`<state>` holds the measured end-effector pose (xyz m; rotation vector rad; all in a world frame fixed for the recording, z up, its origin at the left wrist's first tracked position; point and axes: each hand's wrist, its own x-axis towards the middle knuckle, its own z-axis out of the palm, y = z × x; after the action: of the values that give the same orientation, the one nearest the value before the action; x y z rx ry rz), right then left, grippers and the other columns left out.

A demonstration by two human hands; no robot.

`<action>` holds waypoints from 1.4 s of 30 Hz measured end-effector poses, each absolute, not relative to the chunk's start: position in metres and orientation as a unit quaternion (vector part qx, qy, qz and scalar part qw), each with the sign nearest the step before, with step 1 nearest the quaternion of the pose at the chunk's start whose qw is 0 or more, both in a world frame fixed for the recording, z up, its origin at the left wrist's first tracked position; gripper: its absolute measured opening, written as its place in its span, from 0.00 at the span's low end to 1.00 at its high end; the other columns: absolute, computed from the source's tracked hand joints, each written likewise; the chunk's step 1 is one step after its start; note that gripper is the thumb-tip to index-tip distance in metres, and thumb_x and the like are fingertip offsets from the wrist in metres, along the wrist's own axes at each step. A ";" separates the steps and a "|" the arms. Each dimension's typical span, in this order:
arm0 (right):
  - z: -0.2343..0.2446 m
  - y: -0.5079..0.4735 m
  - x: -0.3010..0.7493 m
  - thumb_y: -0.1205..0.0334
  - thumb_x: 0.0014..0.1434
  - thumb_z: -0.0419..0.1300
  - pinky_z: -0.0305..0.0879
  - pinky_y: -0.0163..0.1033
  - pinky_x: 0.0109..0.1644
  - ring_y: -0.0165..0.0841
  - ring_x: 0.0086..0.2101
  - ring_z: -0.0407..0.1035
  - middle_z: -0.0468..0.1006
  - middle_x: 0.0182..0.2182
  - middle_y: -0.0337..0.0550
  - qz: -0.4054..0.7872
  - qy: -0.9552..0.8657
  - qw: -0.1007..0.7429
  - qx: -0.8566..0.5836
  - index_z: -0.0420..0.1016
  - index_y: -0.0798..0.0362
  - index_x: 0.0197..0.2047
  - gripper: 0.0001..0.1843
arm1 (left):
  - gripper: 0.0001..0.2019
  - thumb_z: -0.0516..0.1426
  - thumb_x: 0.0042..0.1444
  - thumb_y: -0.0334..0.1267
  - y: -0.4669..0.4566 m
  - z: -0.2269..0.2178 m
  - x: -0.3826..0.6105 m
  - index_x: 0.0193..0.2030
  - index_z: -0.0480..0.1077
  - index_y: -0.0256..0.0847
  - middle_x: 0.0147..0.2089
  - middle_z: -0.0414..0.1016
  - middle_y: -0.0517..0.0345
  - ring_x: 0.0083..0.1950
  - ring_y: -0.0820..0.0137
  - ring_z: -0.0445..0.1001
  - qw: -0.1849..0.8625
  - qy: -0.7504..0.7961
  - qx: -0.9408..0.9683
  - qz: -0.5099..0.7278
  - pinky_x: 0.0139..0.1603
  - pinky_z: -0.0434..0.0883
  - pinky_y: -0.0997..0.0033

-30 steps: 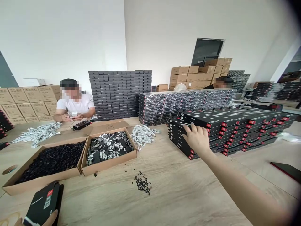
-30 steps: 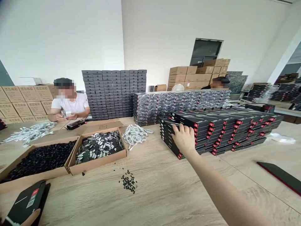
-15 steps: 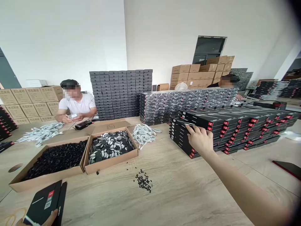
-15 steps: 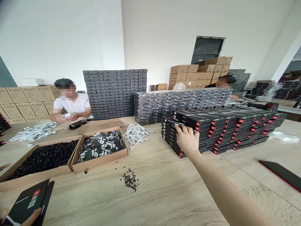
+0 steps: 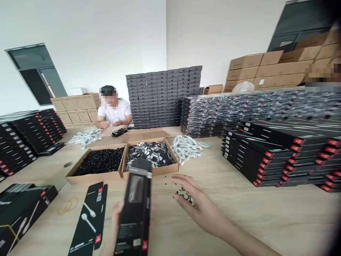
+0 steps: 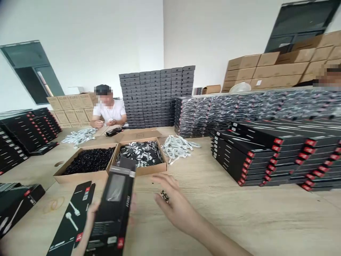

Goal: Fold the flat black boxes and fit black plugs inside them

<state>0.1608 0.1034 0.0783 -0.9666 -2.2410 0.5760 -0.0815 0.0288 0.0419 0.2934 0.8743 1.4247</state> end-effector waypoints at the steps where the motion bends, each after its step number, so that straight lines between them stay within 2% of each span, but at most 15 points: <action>1: 0.083 0.098 0.146 0.58 0.67 0.50 0.57 0.50 0.62 0.41 0.59 0.59 0.67 0.58 0.46 0.253 -0.846 0.315 -0.348 0.63 0.41 0.60 0.19 | 0.27 0.61 0.44 0.56 0.029 0.043 -0.067 0.44 0.78 0.35 0.41 0.81 0.39 0.39 0.51 0.79 0.715 0.351 0.144 0.587 0.31 0.74 0.59; 4: 0.094 0.098 0.118 0.58 0.64 0.54 0.58 0.51 0.60 0.42 0.55 0.61 0.69 0.53 0.45 0.309 -0.813 0.320 -0.376 0.65 0.43 0.55 0.16 | 0.30 0.59 0.43 0.58 0.029 0.038 -0.046 0.42 0.78 0.31 0.47 0.79 0.34 0.44 0.50 0.78 0.764 0.302 0.143 0.552 0.33 0.74 0.59; 9: 0.091 0.117 0.107 0.55 0.59 0.61 0.62 0.47 0.50 0.41 0.46 0.63 0.70 0.41 0.41 0.352 -0.783 0.281 -0.428 0.68 0.47 0.41 0.09 | 0.34 0.56 0.46 0.59 0.032 0.022 -0.052 0.50 0.75 0.30 0.49 0.78 0.35 0.43 0.54 0.77 0.797 0.258 0.177 0.516 0.32 0.74 0.63; 12: 0.085 0.120 0.106 0.53 0.56 0.63 0.60 0.45 0.48 0.41 0.45 0.62 0.69 0.39 0.39 0.347 -0.798 0.257 -0.421 0.67 0.48 0.34 0.11 | 0.35 0.56 0.48 0.60 0.030 0.016 -0.053 0.52 0.74 0.31 0.54 0.76 0.35 0.47 0.54 0.76 0.795 0.247 0.197 0.518 0.35 0.76 0.61; 16: 0.086 0.121 0.108 0.54 0.54 0.66 0.59 0.44 0.48 0.41 0.44 0.61 0.69 0.37 0.39 0.375 -0.798 0.226 -0.414 0.67 0.49 0.33 0.12 | 0.30 0.62 0.44 0.54 0.027 0.013 -0.052 0.50 0.75 0.35 0.55 0.75 0.35 0.46 0.52 0.76 0.771 0.281 0.216 0.529 0.34 0.76 0.58; 22: 0.099 0.129 0.113 0.45 0.59 0.61 0.58 0.33 0.33 0.29 0.29 0.63 0.69 0.28 0.34 0.593 -0.740 0.218 -0.231 0.64 0.52 0.33 0.18 | 0.27 0.66 0.41 0.47 0.029 0.023 -0.046 0.46 0.77 0.33 0.50 0.77 0.35 0.45 0.49 0.77 0.791 0.267 0.212 0.508 0.34 0.76 0.56; 26: 0.093 0.129 0.108 0.44 0.59 0.61 0.60 0.33 0.29 0.27 0.25 0.64 0.71 0.25 0.34 0.593 -0.716 0.259 -0.262 0.66 0.52 0.34 0.18 | 0.23 0.66 0.44 0.47 0.026 0.031 -0.042 0.44 0.77 0.32 0.52 0.76 0.33 0.45 0.48 0.77 0.766 0.267 0.228 0.539 0.33 0.77 0.54; 27: 0.091 0.128 0.107 0.45 0.59 0.61 0.63 0.34 0.31 0.28 0.27 0.66 0.72 0.27 0.35 0.574 -0.717 0.284 -0.277 0.67 0.51 0.35 0.17 | 0.23 0.67 0.44 0.46 0.026 0.032 -0.042 0.44 0.77 0.32 0.52 0.77 0.33 0.45 0.49 0.78 0.756 0.272 0.228 0.550 0.34 0.78 0.53; 29: 0.085 0.129 0.104 0.46 0.58 0.62 0.68 0.40 0.44 0.34 0.39 0.71 0.75 0.37 0.41 0.524 -0.715 0.347 -0.306 0.68 0.49 0.45 0.18 | 0.21 0.67 0.46 0.45 0.028 0.032 -0.044 0.43 0.78 0.32 0.48 0.79 0.34 0.43 0.50 0.80 0.735 0.304 0.209 0.569 0.38 0.78 0.53; 31: 0.079 0.128 0.103 0.45 0.57 0.63 0.63 0.47 0.58 0.39 0.55 0.65 0.69 0.53 0.48 0.512 -0.698 0.370 -0.337 0.60 0.46 0.59 0.31 | 0.19 0.68 0.46 0.43 0.032 0.029 -0.045 0.43 0.77 0.34 0.42 0.82 0.39 0.43 0.53 0.81 0.697 0.355 0.169 0.600 0.45 0.77 0.55; 33: 0.074 0.126 0.103 0.42 0.54 0.64 0.60 0.52 0.61 0.43 0.60 0.59 0.57 0.64 0.53 0.560 -0.671 0.313 -0.372 0.46 0.44 0.68 0.46 | 0.19 0.69 0.46 0.41 0.037 0.026 -0.045 0.45 0.77 0.37 0.39 0.84 0.43 0.44 0.54 0.81 0.657 0.390 0.126 0.633 0.50 0.75 0.57; 35: 0.069 0.123 0.103 0.41 0.53 0.65 0.63 0.51 0.57 0.44 0.58 0.63 0.57 0.65 0.55 0.626 -0.653 0.219 -0.365 0.45 0.46 0.69 0.49 | 0.22 0.69 0.45 0.41 0.042 0.024 -0.044 0.47 0.75 0.39 0.40 0.84 0.46 0.46 0.54 0.81 0.634 0.395 0.093 0.658 0.51 0.75 0.57; 37: 0.063 0.119 0.102 0.40 0.52 0.65 0.67 0.47 0.51 0.43 0.49 0.70 0.70 0.55 0.52 0.673 -0.654 0.141 -0.315 0.61 0.51 0.62 0.40 | 0.23 0.69 0.46 0.43 0.044 0.024 -0.043 0.48 0.74 0.39 0.39 0.84 0.47 0.46 0.55 0.81 0.616 0.403 0.071 0.673 0.50 0.76 0.57; 39: 0.057 0.116 0.100 0.39 0.52 0.64 0.67 0.42 0.44 0.39 0.38 0.71 0.76 0.39 0.44 0.689 -0.663 0.095 -0.276 0.73 0.54 0.45 0.28 | 0.24 0.68 0.47 0.44 0.044 0.026 -0.043 0.50 0.73 0.40 0.39 0.84 0.49 0.47 0.56 0.81 0.587 0.413 0.071 0.693 0.50 0.76 0.58; 42: 0.050 0.115 0.098 0.39 0.54 0.61 0.61 0.36 0.35 0.31 0.27 0.63 0.69 0.24 0.36 0.645 -0.691 0.100 -0.311 0.71 0.54 0.28 0.24 | 0.22 0.68 0.46 0.45 0.043 0.031 -0.046 0.47 0.74 0.38 0.39 0.84 0.49 0.45 0.57 0.81 0.566 0.416 0.099 0.705 0.50 0.76 0.59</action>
<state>0.0980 0.1147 0.0495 -0.9189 -2.0420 1.9056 -0.0459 0.0435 0.0307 0.2327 0.9775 1.6589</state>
